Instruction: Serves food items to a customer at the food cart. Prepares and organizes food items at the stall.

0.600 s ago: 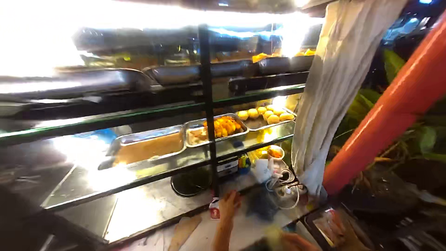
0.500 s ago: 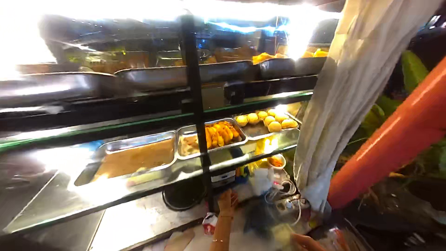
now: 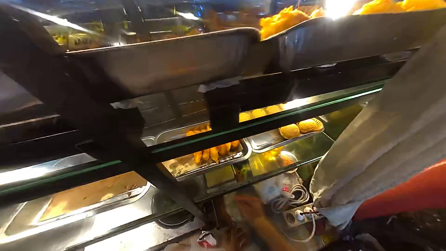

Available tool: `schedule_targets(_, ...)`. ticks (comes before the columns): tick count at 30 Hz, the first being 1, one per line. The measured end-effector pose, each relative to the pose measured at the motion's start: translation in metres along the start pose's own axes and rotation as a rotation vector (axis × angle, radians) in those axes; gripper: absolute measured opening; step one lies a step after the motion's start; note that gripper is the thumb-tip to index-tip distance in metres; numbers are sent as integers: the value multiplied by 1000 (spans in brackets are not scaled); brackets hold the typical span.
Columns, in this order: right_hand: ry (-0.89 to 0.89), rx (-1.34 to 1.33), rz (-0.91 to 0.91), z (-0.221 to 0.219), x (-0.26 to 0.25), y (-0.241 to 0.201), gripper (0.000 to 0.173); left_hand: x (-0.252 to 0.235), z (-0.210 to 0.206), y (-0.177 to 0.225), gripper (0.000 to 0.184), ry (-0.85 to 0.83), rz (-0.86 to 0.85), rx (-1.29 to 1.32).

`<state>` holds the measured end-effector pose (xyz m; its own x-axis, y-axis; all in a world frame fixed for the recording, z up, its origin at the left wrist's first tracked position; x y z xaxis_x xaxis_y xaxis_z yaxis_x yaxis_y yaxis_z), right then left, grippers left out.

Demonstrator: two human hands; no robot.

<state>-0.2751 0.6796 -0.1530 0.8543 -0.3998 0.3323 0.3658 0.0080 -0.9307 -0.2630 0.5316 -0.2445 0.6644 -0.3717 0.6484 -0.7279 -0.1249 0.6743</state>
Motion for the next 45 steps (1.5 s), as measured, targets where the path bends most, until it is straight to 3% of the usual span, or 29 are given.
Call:
schedule_targets(3,-195,411,-70,-50,-46,8,38,3,1,-4,41,17,20,47)
schedule_targets(6,-138,676,39,-60,-45,-10,40,6,2,-1,39,19,55,51)
schedule_targets(10,-130,720,90,-50,-18,-29,35,15,6,0,34,0,90,76)
schedule_targets(12,-312,725,120,-61,-19,-21,30,17,7,-2,30,-11,99,85)
schedule_targets(14,-429,759,87,-66,-26,-5,35,19,7,-5,29,-22,114,100)
schedule_targets(15,-403,735,63,-62,-32,-1,39,19,6,-3,28,-25,110,109)
schedule_targets(17,-176,526,23,-47,-46,-9,34,15,1,9,29,-45,74,119)
schedule_targets(20,26,-133,-201,-43,-50,-14,28,-4,-3,27,32,-79,1,132)
schedule_targets(22,80,-393,-268,-48,-49,-10,24,-25,-11,42,35,-133,-69,118)
schedule_targets(25,175,-449,-285,-50,-51,5,16,-41,-20,65,49,-189,-129,66)
schedule_targets(28,115,-433,-283,-47,-26,22,21,-16,-9,57,42,-166,-39,66)
schedule_targets(31,-65,-244,-336,-41,21,38,26,25,6,30,43,-202,86,65)
schedule_targets(34,-213,188,-304,-16,50,20,30,47,17,13,46,-265,138,25)
schedule_targets(36,-110,342,-68,-3,47,-24,23,49,23,10,46,-293,130,0)
schedule_targets(38,13,499,143,-3,32,-64,28,48,22,16,44,-294,105,-28)
schedule_targets(40,-72,672,116,-17,9,-74,51,49,16,28,40,-288,79,-50)
schedule_targets(41,-142,744,74,-26,-2,-71,53,51,14,34,38,-281,64,-65)
schedule_targets(45,-178,701,112,-40,-30,-51,34,58,5,58,35,-264,-13,-167)
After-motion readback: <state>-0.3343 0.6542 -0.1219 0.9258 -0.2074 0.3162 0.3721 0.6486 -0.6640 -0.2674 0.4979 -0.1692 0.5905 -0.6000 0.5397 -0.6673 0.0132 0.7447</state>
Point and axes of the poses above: each hand's wrist, its own x-axis away from the middle knuckle, its own z-axis out of the back of the hand, y = z × x, the point moved 8 cm from there along -x, towards the middle knuckle, and after that the axes turned 7 degrees about -y, right-handed, at the moved point
